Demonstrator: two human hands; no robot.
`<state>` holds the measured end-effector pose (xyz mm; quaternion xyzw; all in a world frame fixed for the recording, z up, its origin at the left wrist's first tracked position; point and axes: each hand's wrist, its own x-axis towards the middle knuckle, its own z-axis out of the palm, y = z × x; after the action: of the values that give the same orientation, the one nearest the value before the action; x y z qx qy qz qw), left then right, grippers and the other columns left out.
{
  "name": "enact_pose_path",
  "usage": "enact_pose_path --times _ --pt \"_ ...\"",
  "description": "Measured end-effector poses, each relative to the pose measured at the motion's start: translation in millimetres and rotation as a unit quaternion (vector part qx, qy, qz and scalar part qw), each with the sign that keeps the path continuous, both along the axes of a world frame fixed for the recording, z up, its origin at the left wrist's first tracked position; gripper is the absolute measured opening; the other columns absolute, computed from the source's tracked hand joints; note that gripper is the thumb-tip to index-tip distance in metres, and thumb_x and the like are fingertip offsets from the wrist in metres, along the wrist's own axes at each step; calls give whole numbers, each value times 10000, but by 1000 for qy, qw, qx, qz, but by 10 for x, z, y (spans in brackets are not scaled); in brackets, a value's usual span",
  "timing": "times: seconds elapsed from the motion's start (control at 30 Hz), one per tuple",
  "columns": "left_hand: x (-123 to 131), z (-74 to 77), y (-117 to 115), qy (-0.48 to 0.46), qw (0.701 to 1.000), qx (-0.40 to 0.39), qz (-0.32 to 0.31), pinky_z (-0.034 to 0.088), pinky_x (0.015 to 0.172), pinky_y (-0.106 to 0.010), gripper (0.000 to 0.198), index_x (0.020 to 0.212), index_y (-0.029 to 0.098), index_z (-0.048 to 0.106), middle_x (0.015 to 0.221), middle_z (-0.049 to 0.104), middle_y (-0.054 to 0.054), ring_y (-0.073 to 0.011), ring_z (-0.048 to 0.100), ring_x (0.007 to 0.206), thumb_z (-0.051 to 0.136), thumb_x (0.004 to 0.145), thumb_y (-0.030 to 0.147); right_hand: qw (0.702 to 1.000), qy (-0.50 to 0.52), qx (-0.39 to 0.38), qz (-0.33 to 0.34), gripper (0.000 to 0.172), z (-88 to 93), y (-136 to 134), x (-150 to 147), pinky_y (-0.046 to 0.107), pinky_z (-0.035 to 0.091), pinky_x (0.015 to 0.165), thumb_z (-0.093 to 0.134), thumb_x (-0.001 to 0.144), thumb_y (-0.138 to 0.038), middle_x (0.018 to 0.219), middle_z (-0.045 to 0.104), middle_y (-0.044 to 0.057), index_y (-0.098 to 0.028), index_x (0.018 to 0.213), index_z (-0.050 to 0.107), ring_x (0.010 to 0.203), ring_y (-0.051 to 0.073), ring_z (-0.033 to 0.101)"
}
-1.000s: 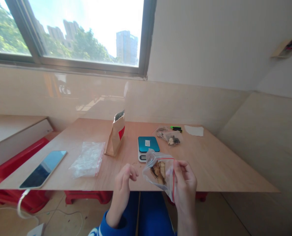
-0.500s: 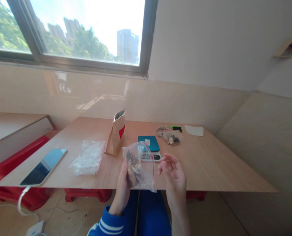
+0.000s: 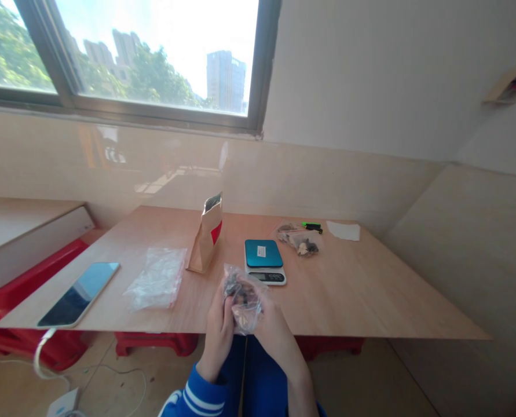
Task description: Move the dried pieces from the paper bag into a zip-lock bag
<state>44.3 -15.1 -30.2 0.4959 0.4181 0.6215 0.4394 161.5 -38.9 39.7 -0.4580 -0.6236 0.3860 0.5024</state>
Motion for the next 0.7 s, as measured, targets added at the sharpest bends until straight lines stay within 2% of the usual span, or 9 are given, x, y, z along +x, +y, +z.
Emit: enact_pose_path --times 0.1,0.27,0.4,0.57,0.63,0.7 --pt "-37 51 3 24 1000 4 9 361 1096 -384 512 1293 216 575 1296 625 -92 -243 553 1228 478 895 523 997 73 -30 8 459 -14 48 -57 353 480 1011 705 765 -227 1300 606 56 -251 1214 612 1184 227 590" --pt "-67 142 82 -37 999 -25 26 391 1073 -397 564 1221 192 621 1202 673 -93 -241 588 1175 360 914 588 980 173 -94 15 410 -90 163 -57 382 528 931 749 707 -245 1101 709 69 -207 1102 647 1020 238 674" --pt "-66 153 200 -107 989 -66 73 353 1105 -400 574 1236 194 613 1240 655 -82 -242 560 1214 398 895 602 976 186 -109 4 374 -131 260 -60 372 547 886 792 650 -262 1025 719 71 -187 989 652 961 229 686" --pt "-41 160 211 -207 964 -152 71 442 1025 -417 640 1356 189 513 1212 670 -100 -263 620 1128 445 874 605 978 177 -111 9 377 -85 321 -69 358 547 887 829 594 -233 977 722 59 -185 921 649 931 210 688" --pt "-31 171 186 -223 960 -154 69 442 1025 -419 635 1361 195 509 1216 669 -103 -267 616 1136 448 876 600 979 170 -115 22 378 -46 324 -56 363 540 907 830 599 -236 1006 723 68 -182 928 653 957 213 685" --pt "-26 181 172 -239 958 -140 72 404 1064 -404 602 1362 217 510 1316 613 -95 -257 564 1217 437 890 583 980 162 -113 19 389 -8 326 -38 373 538 917 829 607 -252 1015 727 77 -177 949 658 958 215 688"
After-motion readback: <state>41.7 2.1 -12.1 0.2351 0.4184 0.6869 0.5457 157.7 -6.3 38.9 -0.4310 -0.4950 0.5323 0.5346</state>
